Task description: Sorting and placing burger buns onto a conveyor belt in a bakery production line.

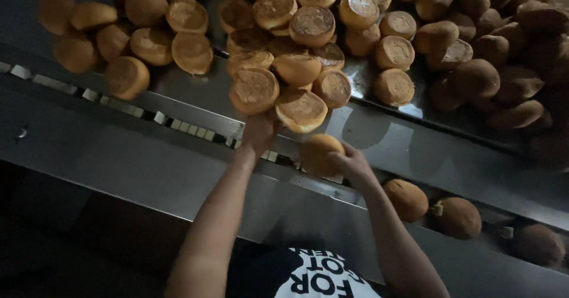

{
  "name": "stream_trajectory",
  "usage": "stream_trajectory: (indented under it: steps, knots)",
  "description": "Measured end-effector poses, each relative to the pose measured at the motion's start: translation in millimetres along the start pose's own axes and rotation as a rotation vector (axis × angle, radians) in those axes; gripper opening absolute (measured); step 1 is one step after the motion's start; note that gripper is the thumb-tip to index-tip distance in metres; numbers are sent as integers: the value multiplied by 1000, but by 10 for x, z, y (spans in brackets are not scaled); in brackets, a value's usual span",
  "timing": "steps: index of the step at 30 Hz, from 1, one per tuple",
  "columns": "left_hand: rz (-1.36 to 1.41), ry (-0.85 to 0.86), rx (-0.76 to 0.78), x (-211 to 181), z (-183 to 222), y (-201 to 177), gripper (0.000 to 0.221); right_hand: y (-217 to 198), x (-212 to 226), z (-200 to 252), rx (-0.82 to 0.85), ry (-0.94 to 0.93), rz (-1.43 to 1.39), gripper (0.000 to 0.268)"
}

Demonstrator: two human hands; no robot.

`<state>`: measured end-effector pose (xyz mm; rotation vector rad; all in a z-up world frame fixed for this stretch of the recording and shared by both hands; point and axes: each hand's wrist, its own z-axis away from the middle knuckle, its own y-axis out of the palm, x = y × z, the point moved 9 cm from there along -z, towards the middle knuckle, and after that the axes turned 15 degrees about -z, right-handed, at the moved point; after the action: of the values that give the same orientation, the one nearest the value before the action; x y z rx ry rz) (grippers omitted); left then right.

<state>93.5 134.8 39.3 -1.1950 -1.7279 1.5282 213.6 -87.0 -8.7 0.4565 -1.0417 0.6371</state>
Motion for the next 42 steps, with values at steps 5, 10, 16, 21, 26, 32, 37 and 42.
stream_trajectory:
  steps: [5,10,16,21,26,32,37,42]
  knots:
    - [265,-28,120,67,-118,-59,50,-720,-229,537,-170,184,-76,46]
    - [562,-238,659,-138,126,-385,106,-1203,-220,827,-388,-9,456,55]
    - [2429,-1455,729,-395,769,1022,68,-378,368,946,-406,-166,55,55]
    - [1046,-608,377,-300,1019,1711,54,395,213,830,-89,-486,614,111]
    - [443,-226,289,-659,950,1468,54,46,-43,543,-258,-715,626,75]
    - [644,-326,245,-561,612,523,71,-793,-1,269,-325,-667,334,46]
    - [565,-101,356,-783,148,978,58,-1346,-25,248,-434,-305,-291,26]
    - [754,-196,17,-535,-254,565,60,-719,347,865,-318,-103,11,27]
